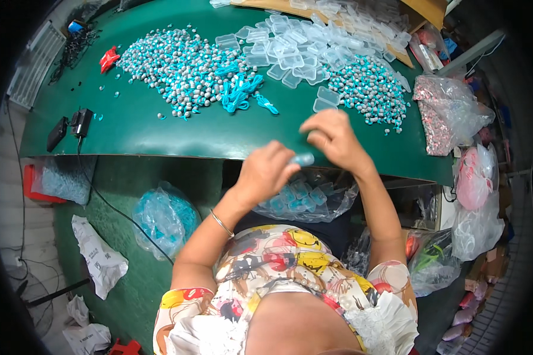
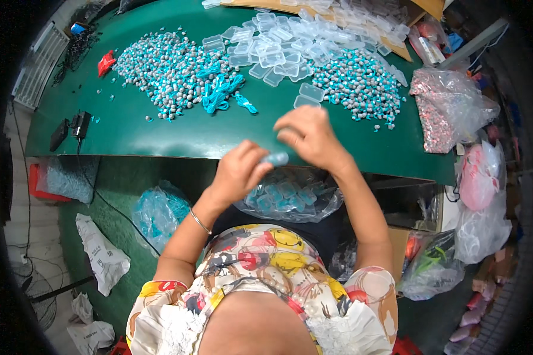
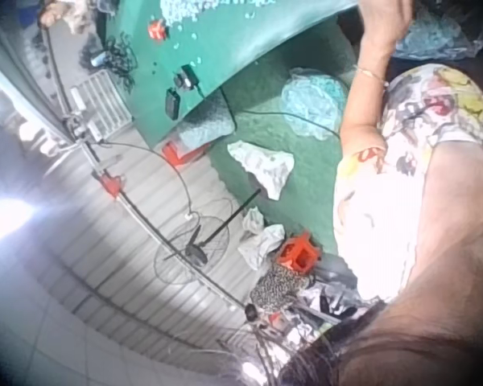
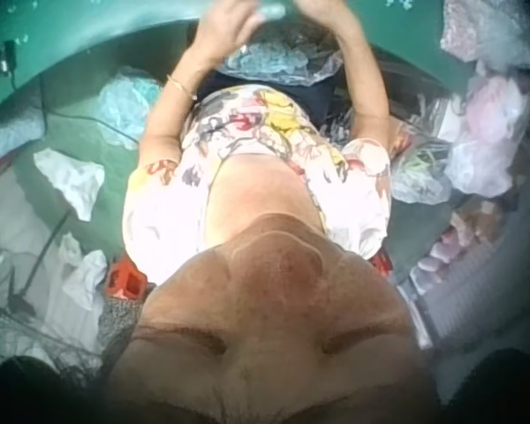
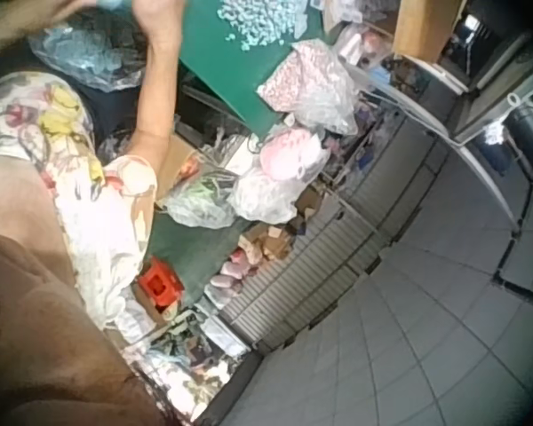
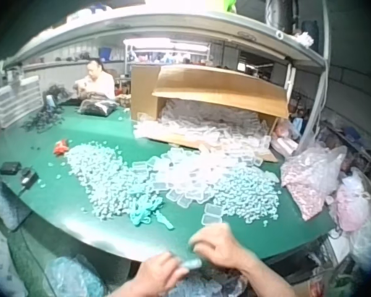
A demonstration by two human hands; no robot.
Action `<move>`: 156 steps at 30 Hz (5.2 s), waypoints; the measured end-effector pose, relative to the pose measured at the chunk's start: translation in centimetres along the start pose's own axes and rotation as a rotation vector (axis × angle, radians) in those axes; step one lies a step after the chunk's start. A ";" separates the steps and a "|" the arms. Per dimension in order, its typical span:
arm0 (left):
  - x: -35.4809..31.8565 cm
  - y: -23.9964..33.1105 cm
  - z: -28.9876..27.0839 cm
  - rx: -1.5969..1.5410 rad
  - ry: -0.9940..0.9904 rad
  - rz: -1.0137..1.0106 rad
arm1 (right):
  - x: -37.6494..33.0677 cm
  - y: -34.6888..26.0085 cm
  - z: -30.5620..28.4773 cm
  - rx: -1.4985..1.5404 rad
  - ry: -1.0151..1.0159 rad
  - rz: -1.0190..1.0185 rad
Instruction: The person sits at a green workbench and repeatedly picks up small teal and white beads, placing them into small clear plastic containers. They then close the containers and set them aside.
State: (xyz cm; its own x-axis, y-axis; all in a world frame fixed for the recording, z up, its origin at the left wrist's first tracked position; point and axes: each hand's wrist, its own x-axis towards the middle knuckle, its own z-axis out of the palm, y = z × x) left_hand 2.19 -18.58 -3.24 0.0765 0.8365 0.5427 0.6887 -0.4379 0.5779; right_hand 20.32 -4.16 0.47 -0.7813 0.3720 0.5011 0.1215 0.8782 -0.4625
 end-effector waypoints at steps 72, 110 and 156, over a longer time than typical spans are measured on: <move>4.3 -2.0 1.5 -0.013 0.039 -0.125 | 0.6 -2.6 1.4 -0.293 -0.169 0.206; 3.3 -2.5 1.6 0.038 0.027 -0.188 | -0.7 -0.2 1.8 -0.236 0.074 0.118; 0.3 -0.1 0.4 0.264 0.109 -0.216 | -3.2 -2.3 3.0 -0.179 0.154 0.067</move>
State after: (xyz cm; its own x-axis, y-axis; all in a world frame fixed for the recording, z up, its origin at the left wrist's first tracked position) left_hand 2.38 -18.18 -3.40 -0.1587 0.8539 0.4957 0.8441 -0.1431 0.5168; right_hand 20.68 -8.27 -2.23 -0.6672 0.4608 0.5853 0.2874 0.8841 -0.3684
